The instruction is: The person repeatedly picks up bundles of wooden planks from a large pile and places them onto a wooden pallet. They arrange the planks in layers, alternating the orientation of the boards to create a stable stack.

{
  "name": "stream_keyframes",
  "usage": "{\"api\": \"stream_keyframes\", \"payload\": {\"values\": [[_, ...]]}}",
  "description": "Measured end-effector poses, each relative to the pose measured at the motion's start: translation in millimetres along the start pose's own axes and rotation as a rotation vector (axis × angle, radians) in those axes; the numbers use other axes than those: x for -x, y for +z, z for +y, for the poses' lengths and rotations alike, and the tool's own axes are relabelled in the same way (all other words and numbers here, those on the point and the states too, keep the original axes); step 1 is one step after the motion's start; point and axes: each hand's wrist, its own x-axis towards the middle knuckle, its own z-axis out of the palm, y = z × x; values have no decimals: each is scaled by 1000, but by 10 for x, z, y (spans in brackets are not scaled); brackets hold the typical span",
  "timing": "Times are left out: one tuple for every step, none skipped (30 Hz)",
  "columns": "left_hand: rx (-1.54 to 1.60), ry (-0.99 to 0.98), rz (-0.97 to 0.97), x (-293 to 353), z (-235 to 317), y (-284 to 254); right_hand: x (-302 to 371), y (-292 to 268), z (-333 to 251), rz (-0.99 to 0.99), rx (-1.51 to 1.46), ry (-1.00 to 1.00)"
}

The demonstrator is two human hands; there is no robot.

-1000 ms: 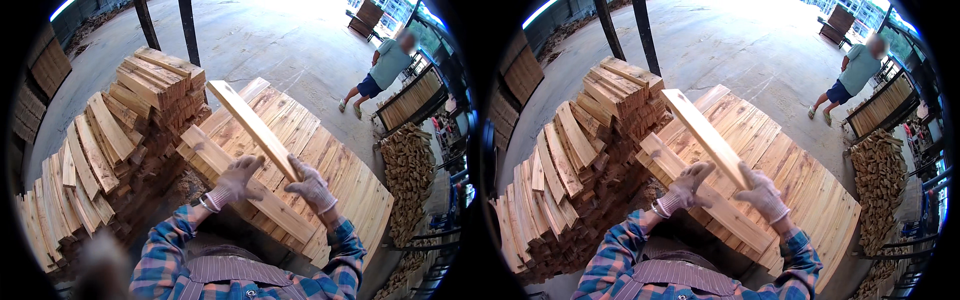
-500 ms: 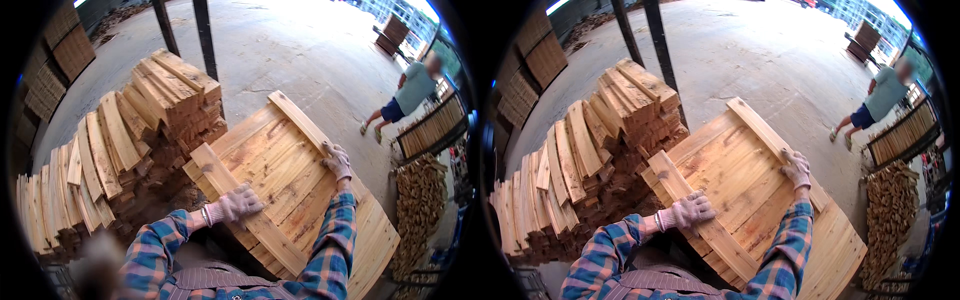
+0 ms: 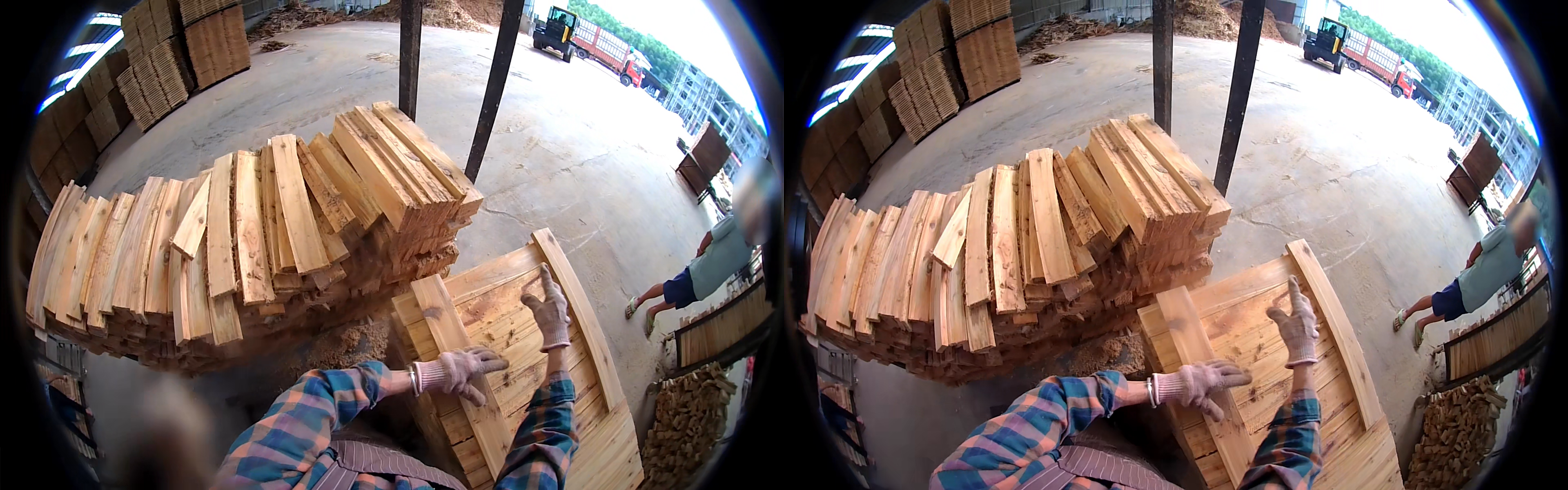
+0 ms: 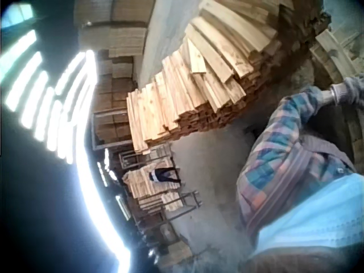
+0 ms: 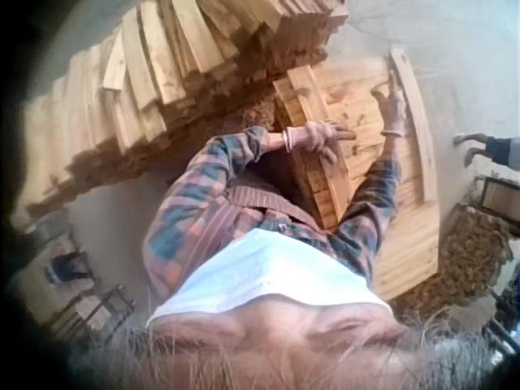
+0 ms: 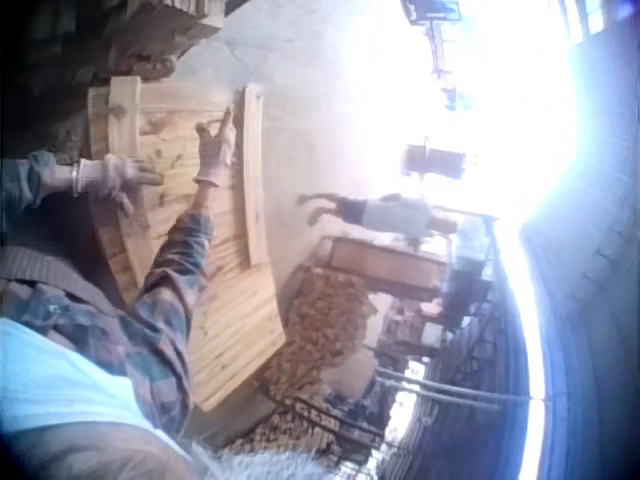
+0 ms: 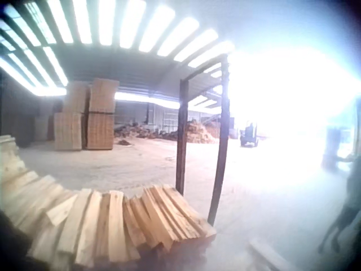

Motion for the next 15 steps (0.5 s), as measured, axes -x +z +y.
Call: {"api": "stream_keyframes", "payload": {"values": [[-44,-111,41,-53,206,-303,-129,100,8,-6,-77,27],[-87,-102,251,30,126,-514,-244,220,-208,41,-126,-25],[-124,-91,459,108,30,-735,-379,267,-403,3,-75,18],[-25,-243,713,226,60,-1098,-571,478,-568,-22,-125,-26],[65,-181,943,254,-300,-1353,-747,624,-744,-34,-162,-67],[104,-234,1154,212,-299,-1728,-919,711,-876,-36,-226,-57],[237,-268,1298,233,-550,-2005,-1094,820,-1061,-39,-293,-58],[328,-273,1380,242,-917,-2231,-1269,897,-1244,-27,-426,-16],[401,-278,1474,319,-1288,-2477,-1387,1049,-1442,-30,-573,17],[285,-415,1453,232,-1332,-2623,-1435,1140,-1522,37,-398,50],[158,-554,1428,203,-1378,-2788,-1496,1265,-1652,92,-233,73],[192,-604,1364,119,-1440,-2816,-1551,1352,-1760,147,-68,95],[215,-655,1308,100,-1534,-2845,-1584,1443,-1874,188,-6,144],[245,-702,1247,30,-1658,-2827,-1609,1437,-1922,157,-15,141],[-382,-877,1214,-61,-1895,-2704,-1628,1398,-1976,121,-23,133]]}}
